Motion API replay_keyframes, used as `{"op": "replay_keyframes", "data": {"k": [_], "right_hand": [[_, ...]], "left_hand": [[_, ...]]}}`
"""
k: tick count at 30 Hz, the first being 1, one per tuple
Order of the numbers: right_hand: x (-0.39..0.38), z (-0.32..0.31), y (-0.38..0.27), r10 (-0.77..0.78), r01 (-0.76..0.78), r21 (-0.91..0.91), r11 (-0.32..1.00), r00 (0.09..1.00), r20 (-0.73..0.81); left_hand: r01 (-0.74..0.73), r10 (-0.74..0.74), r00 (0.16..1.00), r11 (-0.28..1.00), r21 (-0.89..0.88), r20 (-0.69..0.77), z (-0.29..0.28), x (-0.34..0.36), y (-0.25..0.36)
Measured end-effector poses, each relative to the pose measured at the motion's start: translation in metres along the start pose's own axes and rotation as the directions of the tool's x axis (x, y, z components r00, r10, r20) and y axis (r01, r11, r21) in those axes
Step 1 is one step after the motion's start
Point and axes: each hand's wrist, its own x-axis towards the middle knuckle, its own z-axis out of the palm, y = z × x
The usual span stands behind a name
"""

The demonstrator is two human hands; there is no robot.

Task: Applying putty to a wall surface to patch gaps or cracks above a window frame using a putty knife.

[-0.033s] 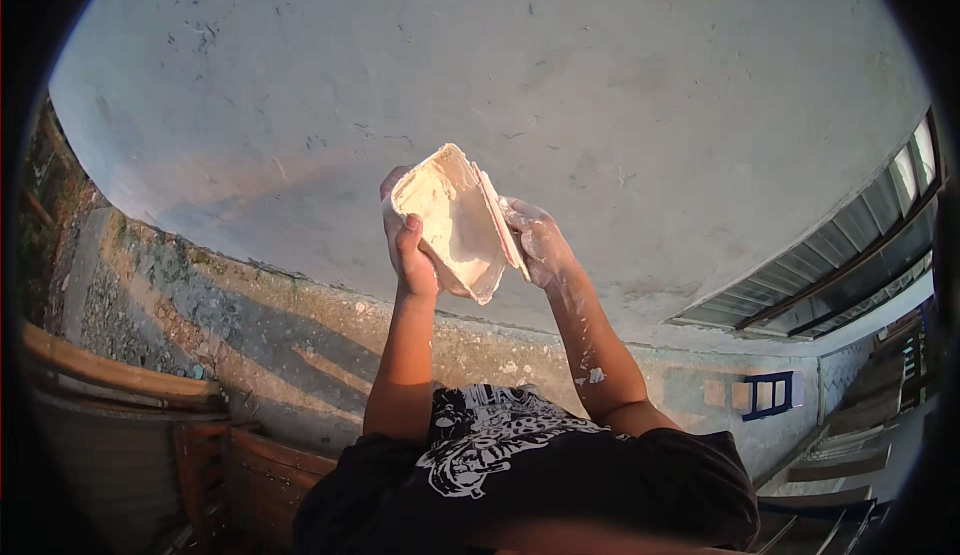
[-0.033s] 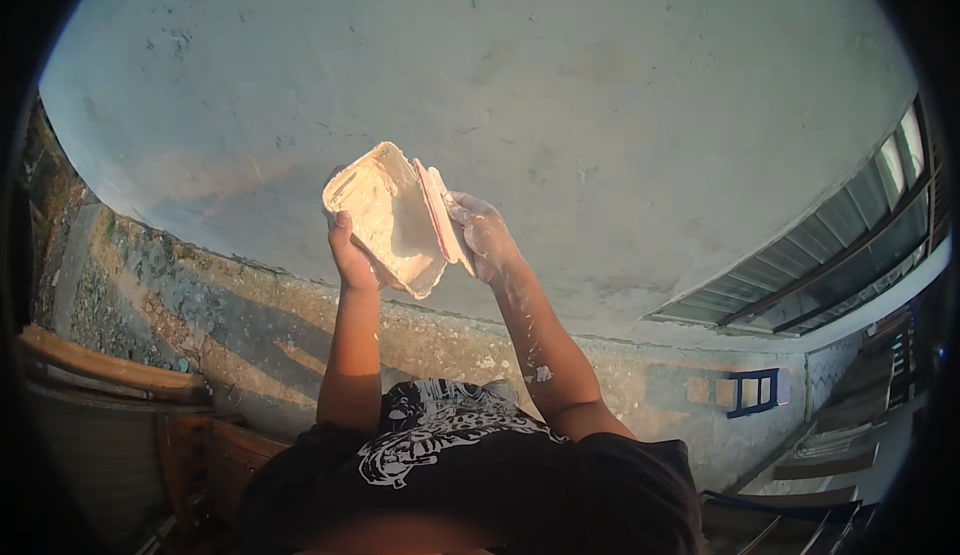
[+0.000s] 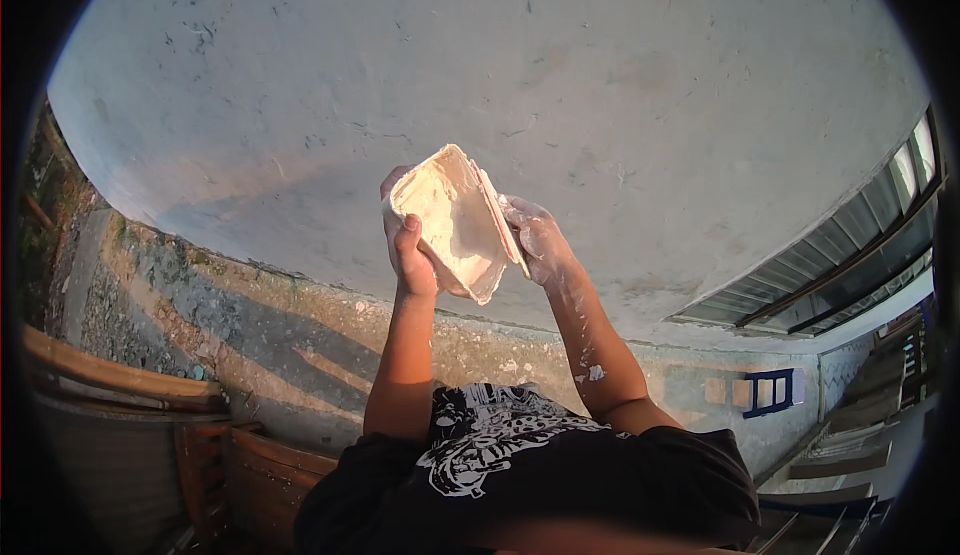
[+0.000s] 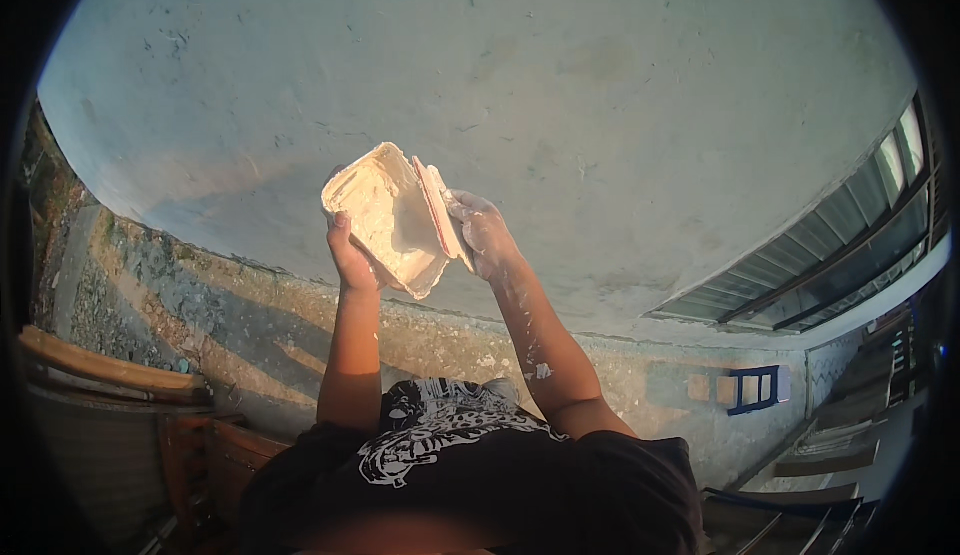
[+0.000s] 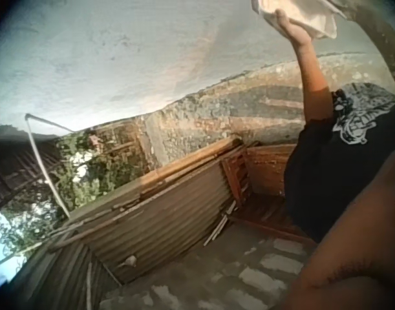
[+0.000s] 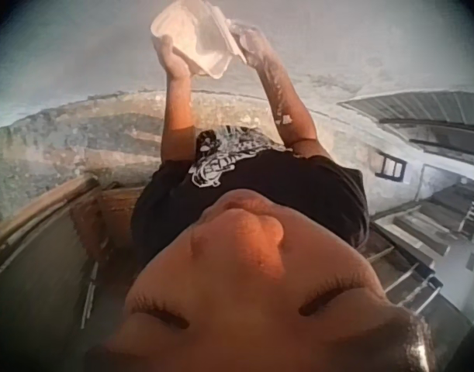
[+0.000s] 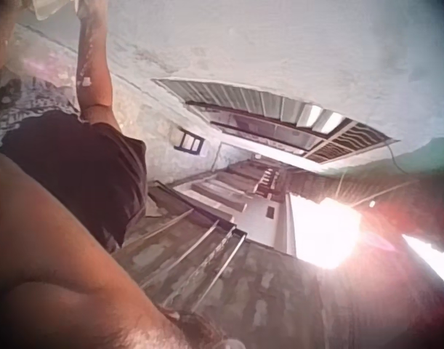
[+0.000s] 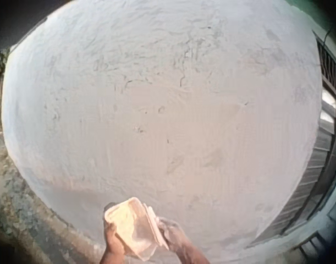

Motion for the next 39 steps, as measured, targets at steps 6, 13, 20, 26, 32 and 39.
{"op": "replay_keyframes", "data": {"k": [6,13,20,26,32,39], "right_hand": [[0.014,-0.012,0.001,-0.021,0.001,-0.104,0.995,0.981,-0.193],[0.014,-0.018,-0.021,-0.150,0.083,-0.179,0.980,0.904,-0.401],[-0.007,-0.058,-0.042,-0.455,0.372,-0.265,0.890,0.684,-0.570],[-0.057,-0.059,-0.048,-0.522,0.512,-0.119,0.851,0.794,-0.312],[-0.085,-0.019,-0.073,-0.638,0.601,-0.214,0.770,0.729,-0.248],[-0.088,-0.020,-0.077,-0.630,0.527,-0.351,0.774,0.695,-0.346]], "left_hand": [[0.072,-0.072,0.997,0.997,-0.041,0.013,-0.003,-0.012,-0.020],[0.270,-0.263,0.963,0.942,-0.200,0.063,0.012,-0.027,-0.039],[0.355,-0.306,0.935,0.823,-0.444,0.181,0.014,-0.011,-0.014],[0.180,-0.192,0.981,0.854,-0.489,0.025,0.010,0.007,-0.018],[0.341,-0.484,0.873,0.687,-0.642,-0.054,0.014,-0.001,-0.042],[0.529,-0.669,0.743,0.557,-0.640,0.032,0.011,-0.018,-0.067]]}}
